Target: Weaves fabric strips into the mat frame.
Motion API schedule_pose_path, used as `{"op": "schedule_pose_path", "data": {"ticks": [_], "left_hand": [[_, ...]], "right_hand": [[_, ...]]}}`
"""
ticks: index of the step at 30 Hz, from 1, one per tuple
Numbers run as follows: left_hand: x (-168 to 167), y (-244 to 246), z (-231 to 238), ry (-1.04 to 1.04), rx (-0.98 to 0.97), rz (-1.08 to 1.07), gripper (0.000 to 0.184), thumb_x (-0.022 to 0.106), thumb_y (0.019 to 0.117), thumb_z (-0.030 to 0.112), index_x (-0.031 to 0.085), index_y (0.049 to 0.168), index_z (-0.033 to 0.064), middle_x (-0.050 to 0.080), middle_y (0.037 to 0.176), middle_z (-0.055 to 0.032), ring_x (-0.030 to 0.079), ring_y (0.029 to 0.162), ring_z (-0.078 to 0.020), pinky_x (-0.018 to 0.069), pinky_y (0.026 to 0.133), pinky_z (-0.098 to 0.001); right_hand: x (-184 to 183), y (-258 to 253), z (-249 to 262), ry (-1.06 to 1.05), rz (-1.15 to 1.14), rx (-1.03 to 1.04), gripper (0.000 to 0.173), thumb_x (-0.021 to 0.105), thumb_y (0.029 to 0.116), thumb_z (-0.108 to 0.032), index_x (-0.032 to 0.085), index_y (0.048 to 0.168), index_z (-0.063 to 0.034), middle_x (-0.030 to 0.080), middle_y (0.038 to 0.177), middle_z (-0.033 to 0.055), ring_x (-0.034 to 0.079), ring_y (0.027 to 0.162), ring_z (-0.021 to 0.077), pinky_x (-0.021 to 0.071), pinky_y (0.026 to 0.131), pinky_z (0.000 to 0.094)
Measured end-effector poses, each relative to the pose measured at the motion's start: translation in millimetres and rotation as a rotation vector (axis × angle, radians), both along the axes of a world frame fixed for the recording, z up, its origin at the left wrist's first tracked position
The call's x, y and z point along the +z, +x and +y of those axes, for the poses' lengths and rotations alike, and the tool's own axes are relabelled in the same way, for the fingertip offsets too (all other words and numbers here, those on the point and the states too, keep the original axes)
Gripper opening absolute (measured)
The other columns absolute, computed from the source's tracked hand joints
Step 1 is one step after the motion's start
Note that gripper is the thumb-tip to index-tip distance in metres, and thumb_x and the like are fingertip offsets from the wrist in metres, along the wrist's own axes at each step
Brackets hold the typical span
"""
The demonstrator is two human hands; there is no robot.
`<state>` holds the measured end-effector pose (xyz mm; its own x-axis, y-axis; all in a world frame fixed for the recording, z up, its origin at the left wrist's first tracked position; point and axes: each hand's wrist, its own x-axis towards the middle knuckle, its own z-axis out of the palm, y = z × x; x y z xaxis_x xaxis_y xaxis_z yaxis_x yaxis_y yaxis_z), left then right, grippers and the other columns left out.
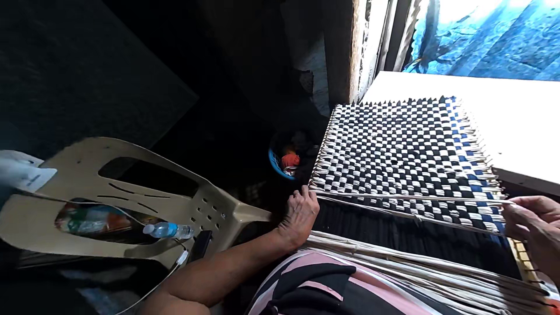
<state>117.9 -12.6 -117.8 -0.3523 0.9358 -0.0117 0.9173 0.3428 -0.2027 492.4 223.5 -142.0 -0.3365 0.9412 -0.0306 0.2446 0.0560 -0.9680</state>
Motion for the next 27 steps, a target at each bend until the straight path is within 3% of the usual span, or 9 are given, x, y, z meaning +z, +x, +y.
{"op": "schedule_pose_path", "data": {"ticks": [4, 7, 12, 15, 18, 20, 22, 25, 27], "left_hand": [[10, 10, 12, -0.299, -0.060, 0.065, 0.023, 0.045, 0.0934, -0.015, 0.062, 0.108, -0.0174, 0.055, 0.130, -0.0350, 0.064, 0.107, -0.0448, 0.0544, 0.079, -0.0489], [12, 14, 17, -0.421, -0.161, 0.064, 0.022, 0.045, 0.0917, -0.017, 0.062, 0.105, -0.0182, 0.053, 0.128, -0.0381, 0.061, 0.113, -0.0469, 0.0528, 0.082, -0.0506], [-5, 0, 12, -0.171, -0.340, 0.043, 0.016, 0.051, 0.0880, -0.015, 0.065, 0.094, -0.0153, 0.061, 0.119, -0.0330, 0.066, 0.104, -0.0428, 0.0554, 0.072, -0.0472], [-14, -12, 13, -0.059, -0.311, 0.009, 0.015, 0.050, 0.0904, -0.013, 0.065, 0.093, -0.0142, 0.062, 0.116, -0.0289, 0.067, 0.100, -0.0396, 0.0562, 0.073, -0.0457], [-18, -26, 13, 0.067, -0.259, -0.018, 0.014, 0.054, 0.0920, -0.008, 0.067, 0.093, -0.0122, 0.065, 0.110, -0.0275, 0.068, 0.097, -0.0402, 0.0571, 0.074, -0.0479], [-11, -31, 13, 0.033, -0.187, -0.123, 0.015, 0.056, 0.0942, -0.002, 0.067, 0.099, -0.0119, 0.063, 0.114, -0.0288, 0.065, 0.106, -0.0434, 0.0556, 0.082, -0.0520], [1, -38, 15, -0.032, -0.091, -0.293, 0.028, 0.064, 0.0962, 0.012, 0.066, 0.113, -0.0105, 0.060, 0.125, -0.0297, 0.060, 0.118, -0.0453, 0.0504, 0.095, -0.0568], [9, -49, 21, 0.070, -0.086, -0.448, 0.042, 0.073, 0.0937, 0.030, 0.066, 0.115, -0.0056, 0.062, 0.119, -0.0272, 0.059, 0.117, -0.0443, 0.0487, 0.098, -0.0578], [8, -37, 29, 0.136, -0.179, -0.544, 0.047, 0.067, 0.0991, 0.032, 0.062, 0.128, -0.0052, 0.061, 0.129, -0.0268, 0.058, 0.125, -0.0431, 0.0467, 0.104, -0.0576]], "right_hand": [[0, -3, 0, 0.011, 0.003, 0.021, 0.009, 0.056, 0.0990, -0.021, 0.061, 0.101, -0.0149, 0.057, 0.073, -0.0109, 0.053, 0.055, -0.0021, 0.0469, 0.051, 0.0153], [4, -4, -1, 0.028, 0.015, 0.034, 0.008, 0.056, 0.0982, -0.021, 0.061, 0.101, -0.0162, 0.058, 0.072, -0.0120, 0.054, 0.055, -0.0024, 0.0470, 0.049, 0.0149], [4, 0, -1, 0.026, 0.009, 0.024, 0.009, 0.056, 0.0982, -0.022, 0.062, 0.101, -0.0160, 0.057, 0.072, -0.0125, 0.054, 0.055, -0.0023, 0.0472, 0.049, 0.0154], [2, 3, 5, 0.017, -0.034, 0.019, 0.012, 0.057, 0.0988, -0.025, 0.062, 0.102, -0.0155, 0.056, 0.071, -0.0110, 0.053, 0.055, -0.0017, 0.0470, 0.051, 0.0160], [8, 5, 20, 0.135, -0.162, 0.047, 0.018, 0.058, 0.0982, -0.027, 0.063, 0.104, -0.0107, 0.056, 0.072, -0.0058, 0.052, 0.055, 0.0001, 0.0466, 0.052, 0.0193], [15, 6, 31, 0.216, -0.264, 0.073, 0.021, 0.057, 0.1009, -0.024, 0.064, 0.108, -0.0061, 0.060, 0.078, 0.0016, 0.054, 0.060, 0.0056, 0.0490, 0.057, 0.0267], [25, 3, 37, 0.269, -0.314, 0.085, 0.018, 0.057, 0.1024, -0.020, 0.065, 0.107, -0.0044, 0.061, 0.078, 0.0052, 0.055, 0.060, 0.0086, 0.0497, 0.058, 0.0306], [39, 3, 34, 0.239, -0.277, 0.096, 0.016, 0.062, 0.0961, -0.021, 0.066, 0.105, -0.0076, 0.062, 0.079, 0.0012, 0.056, 0.060, 0.0054, 0.0499, 0.057, 0.0262], [55, 7, 20, 0.176, -0.200, 0.083, 0.019, 0.067, 0.0911, -0.020, 0.065, 0.107, -0.0111, 0.064, 0.081, -0.0031, 0.057, 0.059, 0.0024, 0.0515, 0.055, 0.0215]]}}
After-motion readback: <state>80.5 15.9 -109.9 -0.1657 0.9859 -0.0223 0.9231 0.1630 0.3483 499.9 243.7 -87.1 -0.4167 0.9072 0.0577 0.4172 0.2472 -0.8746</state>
